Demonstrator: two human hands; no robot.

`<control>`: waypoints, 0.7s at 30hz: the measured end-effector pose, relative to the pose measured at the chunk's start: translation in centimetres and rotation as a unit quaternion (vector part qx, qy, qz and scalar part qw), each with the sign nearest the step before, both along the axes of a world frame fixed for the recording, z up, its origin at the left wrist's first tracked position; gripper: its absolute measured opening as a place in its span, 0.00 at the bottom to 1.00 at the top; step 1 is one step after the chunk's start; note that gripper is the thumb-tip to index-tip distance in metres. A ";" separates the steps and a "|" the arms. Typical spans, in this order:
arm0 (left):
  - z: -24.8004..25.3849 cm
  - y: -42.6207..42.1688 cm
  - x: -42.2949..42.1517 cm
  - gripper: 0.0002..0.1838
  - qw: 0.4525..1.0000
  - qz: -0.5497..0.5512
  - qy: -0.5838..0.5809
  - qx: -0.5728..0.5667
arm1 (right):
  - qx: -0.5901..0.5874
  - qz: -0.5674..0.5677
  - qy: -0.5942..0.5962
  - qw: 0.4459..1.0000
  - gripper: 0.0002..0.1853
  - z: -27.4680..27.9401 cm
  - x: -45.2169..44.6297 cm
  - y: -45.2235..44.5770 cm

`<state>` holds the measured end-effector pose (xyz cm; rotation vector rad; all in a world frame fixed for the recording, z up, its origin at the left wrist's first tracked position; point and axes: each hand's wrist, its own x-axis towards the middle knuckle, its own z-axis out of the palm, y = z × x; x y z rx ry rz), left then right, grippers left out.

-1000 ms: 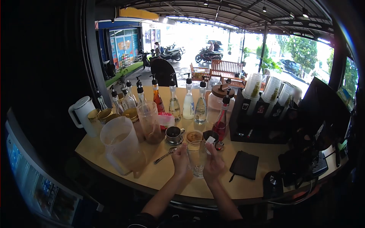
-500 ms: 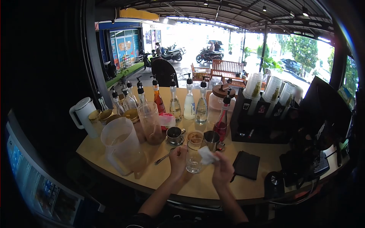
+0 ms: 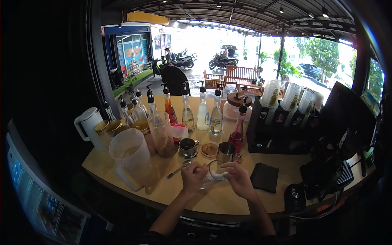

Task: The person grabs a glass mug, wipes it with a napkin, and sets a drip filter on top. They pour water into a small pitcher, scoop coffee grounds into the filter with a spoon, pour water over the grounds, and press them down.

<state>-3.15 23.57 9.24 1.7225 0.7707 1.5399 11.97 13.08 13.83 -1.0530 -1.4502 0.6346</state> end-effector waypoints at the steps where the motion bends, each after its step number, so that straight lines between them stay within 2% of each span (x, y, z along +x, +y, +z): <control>1: -0.4 0.4 -0.5 0.20 1.000 0.000 -0.001 0.003 | -0.030 -0.002 0.056 0.998 0.12 0.2 0.8 -0.5; 2: -1.1 1.1 -1.0 0.20 1.000 -0.024 -0.011 -0.005 | 0.034 0.003 0.126 0.991 0.10 0.0 2.0 -0.4; 3: -1.4 1.5 -1.2 0.20 0.999 -0.048 -0.022 -0.012 | 0.036 0.001 0.125 0.992 0.10 0.5 2.2 0.2; 5: -0.4 0.7 -1.0 0.20 0.998 -0.063 0.001 0.022 | 0.096 -0.140 0.049 0.984 0.10 1.8 2.0 1.6; 6: 0.1 0.2 -0.8 0.20 0.995 -0.077 0.021 0.058 | 0.086 -0.099 0.046 0.990 0.10 1.7 1.6 2.4; 7: 0.2 -0.2 -0.5 0.20 0.994 -0.084 0.021 0.060 | 0.054 -0.046 -0.009 0.997 0.12 2.3 0.7 2.3; 9: 0.2 -0.8 0.2 0.20 0.991 -0.127 -0.052 -0.009 | -0.001 0.118 0.108 0.987 0.16 0.1 -0.2 3.4; 10: 0.4 -1.0 0.3 0.20 0.990 -0.130 -0.055 -0.003 | 0.005 0.115 0.104 0.988 0.16 -0.6 -0.1 3.5; 12: 0.6 -1.4 0.4 0.19 0.992 -0.103 -0.054 -0.040 | -0.020 0.181 0.241 0.953 0.18 -1.9 0.1 3.5; 13: 0.0 -1.4 0.6 0.19 0.992 -0.105 -0.057 -0.036 | -0.016 0.180 0.237 0.955 0.18 -2.7 0.1 3.4; 15: -0.4 -1.4 1.0 0.18 0.989 -0.098 -0.069 -0.090 | -0.038 0.195 0.391 0.899 0.19 -3.6 0.1 3.3; 17: 0.4 -2.1 1.2 0.18 0.983 -0.107 -0.089 -0.123 | -0.053 0.175 0.412 0.893 0.21 -3.8 -0.3 2.9; 19: 0.6 -2.5 1.6 0.17 0.962 -0.093 -0.157 -0.204 | -0.029 0.108 0.442 0.890 0.19 -4.1 -0.9 2.8; 20: 0.6 -2.4 1.9 0.17 0.962 -0.093 -0.157 -0.205 | -0.030 0.107 0.442 0.890 0.19 -4.2 -1.3 2.9; 21: 0.6 -2.2 2.2 0.17 0.957 -0.088 -0.166 -0.222 | -0.002 0.001 0.382 0.924 0.18 -4.2 -1.8 3.0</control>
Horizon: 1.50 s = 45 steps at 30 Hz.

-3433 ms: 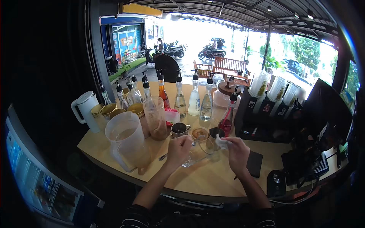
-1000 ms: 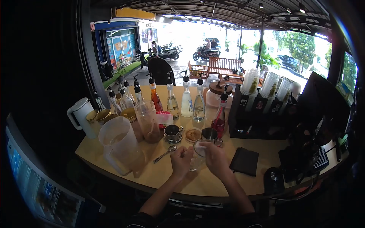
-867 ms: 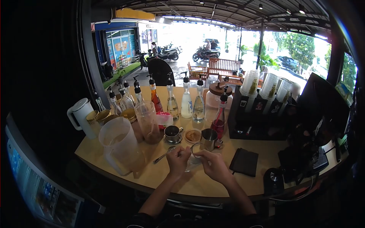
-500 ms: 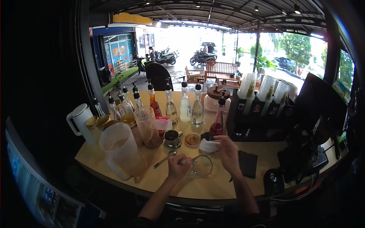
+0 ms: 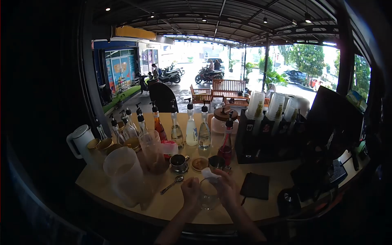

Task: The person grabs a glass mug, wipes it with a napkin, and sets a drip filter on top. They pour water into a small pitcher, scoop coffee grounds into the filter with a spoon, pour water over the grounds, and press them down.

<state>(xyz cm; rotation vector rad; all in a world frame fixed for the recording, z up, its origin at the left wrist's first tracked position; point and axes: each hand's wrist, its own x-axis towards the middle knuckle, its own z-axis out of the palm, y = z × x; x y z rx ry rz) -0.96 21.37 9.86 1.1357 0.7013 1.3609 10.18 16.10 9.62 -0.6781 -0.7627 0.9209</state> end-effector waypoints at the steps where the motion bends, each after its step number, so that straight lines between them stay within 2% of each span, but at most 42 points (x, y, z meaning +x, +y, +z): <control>1: -0.2 0.2 0.1 0.17 1.000 0.004 -0.005 -0.020 | -0.016 -0.108 -0.067 0.992 0.17 -0.1 -0.3 -0.1; 2: -0.6 0.6 0.3 0.17 1.000 0.004 -0.004 -0.022 | -0.018 -0.108 -0.066 0.992 0.17 -0.1 -0.5 -0.4; 4: -1.5 1.4 0.9 0.17 0.997 0.066 -0.026 -0.010 | 0.030 -0.233 -0.252 0.939 0.16 0.3 -0.7 -1.4; 5: -1.9 1.8 0.7 0.17 0.998 0.064 -0.025 -0.011 | 0.028 -0.235 -0.252 0.939 0.16 0.2 -0.7 -2.0; 7: -1.9 2.8 -0.5 0.18 0.994 0.084 0.034 0.068 | 0.064 -0.230 -0.303 0.923 0.17 0.2 -0.6 -3.3; 8: -1.9 2.9 -0.6 0.18 0.994 0.082 0.033 0.068 | 0.064 -0.231 -0.304 0.922 0.17 0.8 -0.3 -3.5; 10: -1.1 2.2 -1.1 0.19 0.965 0.115 0.158 0.176 | 0.085 -0.303 -0.370 0.874 0.18 3.1 0.2 -3.5; 11: -0.6 1.7 -1.1 0.19 0.965 0.112 0.159 0.174 | 0.064 -0.335 -0.399 0.851 0.20 4.5 0.3 -3.6; 12: -0.1 1.2 -1.1 0.19 0.961 0.104 0.166 0.196 | 0.059 -0.336 -0.399 0.851 0.20 4.7 0.3 -3.5; 14: 0.7 0.6 -0.8 0.19 0.955 0.097 0.170 0.222 | -0.013 -0.260 -0.499 0.826 0.20 4.8 0.0 -2.6; 16: 1.0 0.2 -0.4 0.17 0.924 0.094 0.189 0.318 | -0.026 -0.227 -0.504 0.833 0.22 5.0 -1.4 -3.2; 18: 0.2 0.9 -0.1 0.16 0.929 0.108 0.188 0.301 | -0.040 -0.194 -0.481 0.854 0.23 4.7 -1.7 -3.5; 20: 0.0 1.3 0.0 0.17 0.925 0.128 0.208 0.291 | -0.051 -0.191 -0.495 0.846 0.24 4.2 -1.0 -3.7; 23: 0.9 1.0 -0.4 0.17 0.939 0.111 0.195 0.262 | -0.092 -0.128 -0.452 0.878 0.21 3.8 1.0 -3.8; 25: 0.8 2.0 -0.6 0.18 0.942 0.107 0.202 0.246 | 0.032 -0.157 -0.274 0.948 0.21 3.6 2.9 -3.6; 26: 0.7 2.1 -0.6 0.18 0.945 0.102 0.209 0.231 | 0.023 -0.154 -0.272 0.949 0.21 4.3 3.3 -3.8; 27: 0.7 2.2 -0.5 0.19 0.923 0.105 0.245 0.277 | 0.034 -0.207 -0.346 0.914 0.21 5.7 3.7 -3.6; 28: 0.9 2.1 -0.3 0.19 0.923 0.104 0.250 0.272 | 0.048 -0.257 -0.416 0.871 0.22 6.9 4.0 -3.3; 29: 1.1 1.9 0.1 0.19 0.917 0.100 0.251 0.292 | 0.042 -0.253 -0.413 0.874 0.22 7.6 4.1 -2.8; 30: 1.2 1.6 0.4 0.20 0.911 0.096 0.251 0.313 | -0.004 -0.188 -0.470 0.862 0.23 8.2 3.9 -2.3; 31: 2.0 1.0 0.4 0.22 0.892 0.088 0.311 0.317 | -0.045 -0.122 -0.525 0.841 0.24 8.6 3.7 -2.0; 32: 2.4 0.7 0.6 0.22 0.891 0.088 0.312 0.317 | -0.045 -0.122 -0.525 0.841 0.24 8.5 3.2 -2.1; 34: 3.2 0.4 1.2 0.21 0.911 0.073 0.253 0.319 | 0.049 -0.062 -0.572 0.816 0.25 8.4 2.4 -2.2; 35: 3.9 -0.1 1.1 0.21 0.910 0.081 0.250 0.321 | 0.041 -0.057 -0.573 0.816 0.26 8.3 2.6 -2.7; 38: 4.8 -1.1 0.7 0.22 0.914 0.047 0.283 0.286 | 0.087 -0.064 -0.563 0.820 0.29 6.9 3.3 -3.5; 40: 4.7 -1.5 0.7 0.23 0.895 0.039 0.337 0.289 | 0.101 -0.073 -0.574 0.809 0.28 6.6 3.6 -3.9; 42: 4.6 -1.8 1.0 0.23 0.895 0.041 0.340 0.285 | 0.192 -0.135 -0.592 0.771 0.28 5.8 4.2 -4.0; 44: 4.0 -1.3 1.5 0.24 0.894 0.043 0.345 0.283 | 0.206 -0.144 -0.612 0.750 0.28 5.4 4.3 -4.6; 45: 3.1 -0.4 1.9 0.24 0.918 0.038 0.304 0.253 | 0.217 -0.154 -0.630 0.730 0.29 5.2 4.3 -4.9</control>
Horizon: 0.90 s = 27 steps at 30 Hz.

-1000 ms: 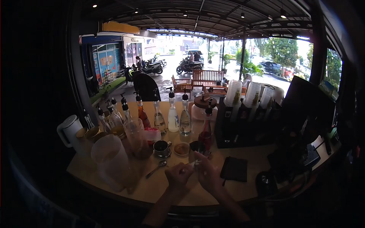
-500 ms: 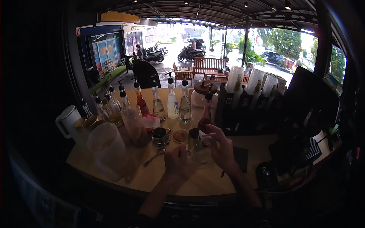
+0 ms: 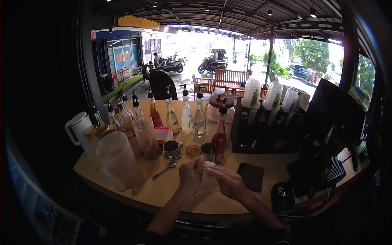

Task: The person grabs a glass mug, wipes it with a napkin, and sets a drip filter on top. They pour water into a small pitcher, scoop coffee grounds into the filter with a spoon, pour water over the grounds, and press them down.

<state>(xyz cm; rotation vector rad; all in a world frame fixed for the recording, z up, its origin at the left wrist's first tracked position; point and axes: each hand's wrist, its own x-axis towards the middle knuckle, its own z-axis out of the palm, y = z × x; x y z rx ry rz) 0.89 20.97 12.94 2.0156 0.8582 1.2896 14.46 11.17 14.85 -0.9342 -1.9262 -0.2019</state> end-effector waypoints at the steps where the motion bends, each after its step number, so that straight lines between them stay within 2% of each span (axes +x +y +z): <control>1: -0.4 0.4 0.1 0.25 0.998 -0.007 -0.045 -0.034 | -0.001 0.002 0.000 1.000 0.29 0.0 -0.1 -0.4; 3: -0.6 0.7 -0.4 0.24 0.993 -0.024 -0.081 -0.079 | 0.008 -0.016 -0.133 0.991 0.25 -0.1 -0.3 -1.3; 5: -0.7 0.7 -0.8 0.25 0.985 -0.043 -0.113 -0.121 | 0.019 -0.039 -0.152 0.987 0.26 -1.3 0.9 -1.6; 7: -1.1 0.5 -1.2 0.25 0.976 -0.049 -0.162 -0.136 | 0.014 -0.040 -0.079 0.996 0.28 -2.3 2.3 -1.8; 8: -1.4 0.6 -1.7 0.25 0.977 -0.046 -0.161 -0.133 | -0.044 -0.068 -0.049 0.996 0.26 -3.3 3.5 -1.8; 9: -1.8 0.9 -2.2 0.24 0.971 -0.046 -0.182 -0.145 | -0.041 -0.066 -0.047 0.996 0.26 -3.5 3.7 -1.9; 10: -2.0 0.9 -2.4 0.24 0.965 -0.046 -0.204 -0.157 | -0.054 -0.095 0.106 0.988 0.24 -3.5 3.9 -2.0; 11: -2.2 0.8 -2.4 0.24 0.966 -0.046 -0.203 -0.155 | -0.068 -0.122 0.257 0.956 0.22 -3.5 4.0 -2.2; 13: -2.2 -0.1 -2.2 0.23 0.953 -0.066 -0.215 -0.201 | -0.043 -0.153 0.262 0.952 0.20 -1.8 2.4 -2.0; 14: -2.1 -0.4 -1.8 0.23 0.953 -0.067 -0.215 -0.203 | 0.013 -0.119 0.198 0.973 0.20 -1.4 1.6 -1.5; 16: -1.9 -0.8 -0.9 0.21 0.882 -0.065 -0.319 -0.342 | 0.095 -0.048 0.086 0.991 0.20 -0.5 0.2 -1.1; 17: -2.2 -0.8 -0.8 0.21 0.881 -0.066 -0.321 -0.340 | 0.096 -0.047 0.084 0.991 0.20 -0.8 0.4 -1.4; 19: -2.8 -0.8 -0.8 0.21 0.893 -0.053 -0.337 -0.295 | 0.001 -0.037 0.190 0.981 0.21 -1.8 1.3 -1.9; 20: -3.0 -0.8 -0.8 0.21 0.892 -0.049 -0.338 -0.296 | -0.030 0.003 0.266 0.964 0.20 -2.4 2.2 -1.5; 21: -2.8 -1.2 -0.8 0.21 0.883 -0.046 -0.369 -0.288 | -0.036 0.005 0.267 0.963 0.20 -2.6 2.3 -0.8; 23: -3.2 -2.0 -0.7 0.22 0.872 -0.037 -0.397 -0.285 | -0.061 0.015 0.435 0.898 0.19 -2.3 2.2 1.0; 25: -3.6 -2.4 0.1 0.22 0.917 -0.022 -0.340 -0.208 | -0.105 0.026 0.435 0.894 0.18 -2.7 1.6 2.0; 26: -4.4 -2.2 0.8 0.21 0.938 0.028 -0.315 -0.144 | -0.140 0.048 0.446 0.883 0.18 -2.9 1.1 2.4; 27: -4.6 -2.0 0.9 0.21 0.938 0.031 -0.316 -0.141 | -0.174 0.070 0.456 0.870 0.17 -3.1 0.4 2.7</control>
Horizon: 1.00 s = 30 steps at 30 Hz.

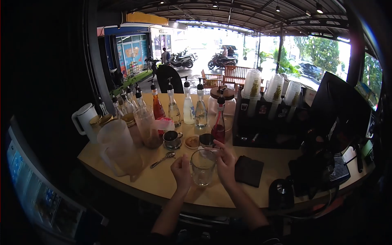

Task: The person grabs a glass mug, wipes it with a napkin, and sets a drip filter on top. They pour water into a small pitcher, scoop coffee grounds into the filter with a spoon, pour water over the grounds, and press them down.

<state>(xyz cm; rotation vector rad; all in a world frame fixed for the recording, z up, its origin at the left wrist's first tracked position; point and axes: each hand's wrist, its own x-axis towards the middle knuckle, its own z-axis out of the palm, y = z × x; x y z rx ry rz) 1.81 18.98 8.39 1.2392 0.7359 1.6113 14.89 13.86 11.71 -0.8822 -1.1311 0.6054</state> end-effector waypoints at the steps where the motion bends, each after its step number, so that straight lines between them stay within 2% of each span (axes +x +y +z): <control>1: -0.1 0.3 0.1 0.20 0.999 0.037 -0.015 0.019 | 0.045 -0.016 0.017 0.999 0.16 -0.4 -0.8 0.2; 3: -0.5 0.3 0.2 0.20 0.996 0.073 -0.029 0.033 | 0.019 -0.027 0.025 0.999 0.16 -2.0 -1.1 -0.1; 5: -0.9 0.3 -0.1 0.19 0.992 0.111 0.028 0.054 | -0.021 -0.052 0.021 0.998 0.16 -3.6 -1.0 -0.4; 9: -0.9 0.0 -0.1 0.18 0.993 0.111 0.010 0.050 | -0.009 -0.064 0.054 0.996 0.16 -4.3 -1.9 -0.9; 11: -0.6 0.0 -0.4 0.18 0.981 0.151 0.067 0.104 | -0.018 -0.057 0.134 0.989 0.16 -4.7 -2.3 -1.4; 14: -0.9 1.3 -0.9 0.19 0.979 0.182 0.028 0.086 | -0.057 0.001 0.151 0.987 0.18 -4.6 -2.4 -3.2; 18: -2.2 2.9 -1.3 0.19 0.981 0.183 0.034 0.059 | -0.046 0.036 0.199 0.978 0.18 -3.8 -1.9 -3.8; 20: -2.5 3.6 -1.5 0.20 0.987 0.159 -0.007 0.031 | -0.035 0.034 0.253 0.966 0.17 -3.4 -0.6 -3.4; 24: -4.7 4.8 -1.9 0.20 0.991 0.134 -0.012 0.006 | -0.067 0.026 0.262 0.962 0.10 -3.5 0.7 -3.2; 30: -6.0 5.8 -2.4 0.20 0.991 0.131 -0.009 -0.003 | -0.052 0.044 0.262 0.963 0.07 -3.8 1.3 -3.3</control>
